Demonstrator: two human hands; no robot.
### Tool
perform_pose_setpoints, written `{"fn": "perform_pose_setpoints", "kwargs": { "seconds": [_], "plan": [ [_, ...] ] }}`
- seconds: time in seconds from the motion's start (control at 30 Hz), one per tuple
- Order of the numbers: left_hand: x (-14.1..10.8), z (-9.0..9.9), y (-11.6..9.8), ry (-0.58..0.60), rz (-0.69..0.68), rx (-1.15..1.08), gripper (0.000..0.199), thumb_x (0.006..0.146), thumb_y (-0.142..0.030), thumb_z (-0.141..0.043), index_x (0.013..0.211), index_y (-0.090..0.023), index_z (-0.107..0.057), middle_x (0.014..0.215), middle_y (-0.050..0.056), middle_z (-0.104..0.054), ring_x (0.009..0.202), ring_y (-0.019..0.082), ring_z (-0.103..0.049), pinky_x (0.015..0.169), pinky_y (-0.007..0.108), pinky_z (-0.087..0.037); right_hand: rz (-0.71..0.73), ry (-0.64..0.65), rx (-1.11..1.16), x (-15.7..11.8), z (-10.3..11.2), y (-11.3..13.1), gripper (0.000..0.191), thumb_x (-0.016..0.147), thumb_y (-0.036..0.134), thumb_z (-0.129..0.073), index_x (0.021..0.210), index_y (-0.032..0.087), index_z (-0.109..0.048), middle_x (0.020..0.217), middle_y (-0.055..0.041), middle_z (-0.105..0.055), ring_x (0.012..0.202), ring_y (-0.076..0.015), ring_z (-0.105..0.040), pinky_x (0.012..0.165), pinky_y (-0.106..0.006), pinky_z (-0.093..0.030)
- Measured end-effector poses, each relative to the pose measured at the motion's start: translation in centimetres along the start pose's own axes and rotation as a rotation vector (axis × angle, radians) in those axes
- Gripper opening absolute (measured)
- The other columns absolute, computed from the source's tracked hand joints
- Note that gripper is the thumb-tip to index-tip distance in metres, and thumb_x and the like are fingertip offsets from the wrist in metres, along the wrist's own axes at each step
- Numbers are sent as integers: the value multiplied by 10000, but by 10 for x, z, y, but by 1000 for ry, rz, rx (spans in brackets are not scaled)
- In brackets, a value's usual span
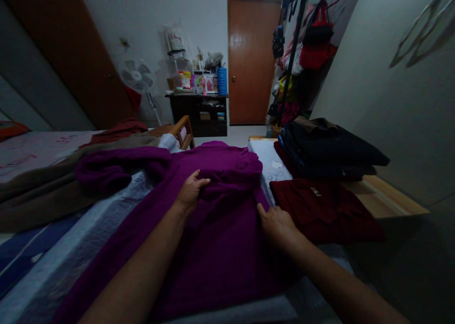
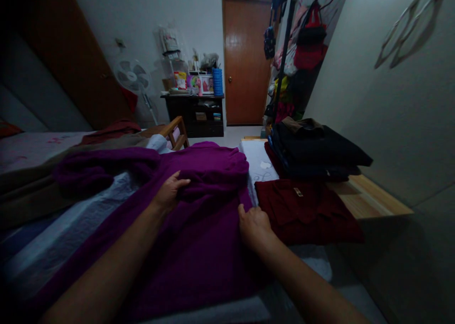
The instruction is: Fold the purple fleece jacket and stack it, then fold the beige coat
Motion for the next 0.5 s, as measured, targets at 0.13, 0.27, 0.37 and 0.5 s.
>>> {"fn": "perform_pose_setpoints", "kwargs": {
  "seconds": [0.13, 0.27, 0.37, 0.5],
  "plan": [
    [0, 18, -11, -66, -37, 13, 380, 564, -166, -716, 933, -158, -626, 795, -3, -704, 645, 143, -646, 643, 270, -528, 37, -5, 28, -5, -11, 9, 640, 856, 96, -406, 1486, 141, -303, 1191, -256, -591, 963, -296, -661, 726, -340, -479],
    [10, 29, -43, -168, -128, -7, 316, 571, -145, -689, 880, -156, -621, 766, -7, -693, 690, 153, -658, 690, 285, -546, 46, 40, 162, -4, -11, 1, 622, 858, 80, -363, 1474, 118, -286, 1115, -236, -644, 915, -293, -683, 689, -330, -456],
    [16, 38, -82, -239, -236, -11, 277, 583, -129, -655, 854, -168, -608, 749, -14, -678, 696, 158, -661, 687, 291, -558, 45, 55, 277, 0, 1, -4, 563, 835, 127, -420, 1396, 103, -370, 1047, -212, -684, 932, -316, -678, 700, -343, -443],
    [12, 59, -130, -292, -376, 38, 288, 586, -118, -622, 865, -185, -598, 782, -19, -665, 701, 144, -642, 684, 284, -558, 40, -46, 393, 2, 28, 5, 551, 819, 174, -447, 1364, 123, -392, 1096, -187, -683, 978, -303, -666, 743, -341, -440]
  ]
}}
Point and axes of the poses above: each hand's wrist, its own x-axis towards the middle knuckle, its own z-axis out of the back of the hand, y = z × x, the point moved 10 cm from there along x, towards the middle knuckle
